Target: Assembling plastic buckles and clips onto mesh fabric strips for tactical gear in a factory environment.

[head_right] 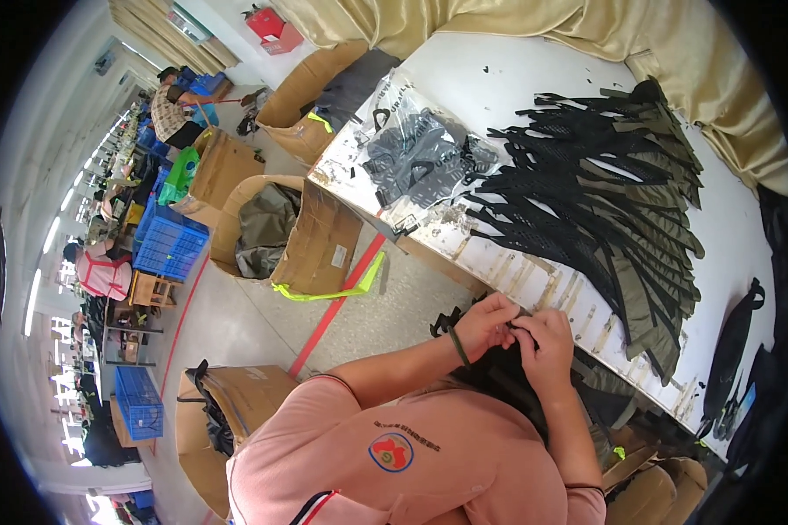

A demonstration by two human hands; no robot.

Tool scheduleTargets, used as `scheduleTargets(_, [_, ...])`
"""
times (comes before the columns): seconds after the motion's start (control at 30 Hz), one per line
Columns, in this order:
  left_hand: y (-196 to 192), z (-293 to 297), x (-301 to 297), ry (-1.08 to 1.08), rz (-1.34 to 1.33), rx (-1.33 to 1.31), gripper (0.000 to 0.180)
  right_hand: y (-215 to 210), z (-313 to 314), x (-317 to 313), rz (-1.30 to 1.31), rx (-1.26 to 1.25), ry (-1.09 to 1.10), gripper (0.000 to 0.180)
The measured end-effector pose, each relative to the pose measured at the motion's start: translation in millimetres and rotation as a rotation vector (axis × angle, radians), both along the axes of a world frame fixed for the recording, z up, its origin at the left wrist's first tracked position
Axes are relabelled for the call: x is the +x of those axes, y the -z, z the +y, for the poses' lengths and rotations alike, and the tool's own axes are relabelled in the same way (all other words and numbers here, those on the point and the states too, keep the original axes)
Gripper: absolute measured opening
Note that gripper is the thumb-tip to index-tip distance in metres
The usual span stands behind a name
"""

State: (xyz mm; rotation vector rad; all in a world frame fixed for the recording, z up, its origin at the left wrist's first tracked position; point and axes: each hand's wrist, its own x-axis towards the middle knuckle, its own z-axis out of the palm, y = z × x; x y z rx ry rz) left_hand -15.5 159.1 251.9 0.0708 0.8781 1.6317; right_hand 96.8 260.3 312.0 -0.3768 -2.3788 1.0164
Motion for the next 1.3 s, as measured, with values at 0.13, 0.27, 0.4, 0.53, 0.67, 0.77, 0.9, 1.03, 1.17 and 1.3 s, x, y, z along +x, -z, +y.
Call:
scheduleTargets(0.13, [1.5,2.0,2.5,0.006,0.253,0.002,0.012,4.2,-5.1,0.0,0.084,0.071,0.062,0.014])
scheduleTargets(0.27, [0.8,10.0,10.5,-0.136,0.307,-0.042,0.012,3.2,-3.0,6.7,0.079,-0.355,-0.057,0.01])
scheduleTargets(0.4, [-2.7,5.1,1.2,-0.195,0.369,-0.055,0.009,1.1,1.5,3.3,-0.006,-0.954,0.015,0.015])
scheduleTargets(0.53, [-9.0,9.1,1.2,-0.166,0.371,-0.042,0.008,18.5,7.4,6.9,-0.072,-0.932,0.064,0.024])
scheduleTargets(0.67, [-14.1,4.2,-1.2,-0.143,0.525,0.016,0.007,22.0,6.1,6.7,-0.03,-1.037,0.078,0.026])
scheduleTargets(0.77, [-19.4,-4.3,-0.9,-0.128,0.726,0.025,0.008,18.8,0.7,5.1,-0.03,-1.075,0.108,0.025])
scheduleTargets(0.9, [-9.7,-2.3,7.2,-0.081,0.916,0.097,0.02,23.7,-0.1,15.0,0.036,-1.102,0.178,0.023])
scheduleTargets(1.03, [-11.4,-2.3,15.4,0.115,0.741,0.179,0.033,11.9,-0.8,18.5,0.074,-1.229,0.224,0.02])
scheduleTargets(1.17, [-7.9,-4.1,9.2,0.066,0.812,0.241,0.027,1.7,6.1,15.4,-0.047,-1.307,0.176,0.012])
scheduleTargets(1.3, [-11.1,-2.9,8.1,0.179,0.991,0.242,0.025,5.7,20.6,24.6,-0.281,-1.034,0.109,0.011])
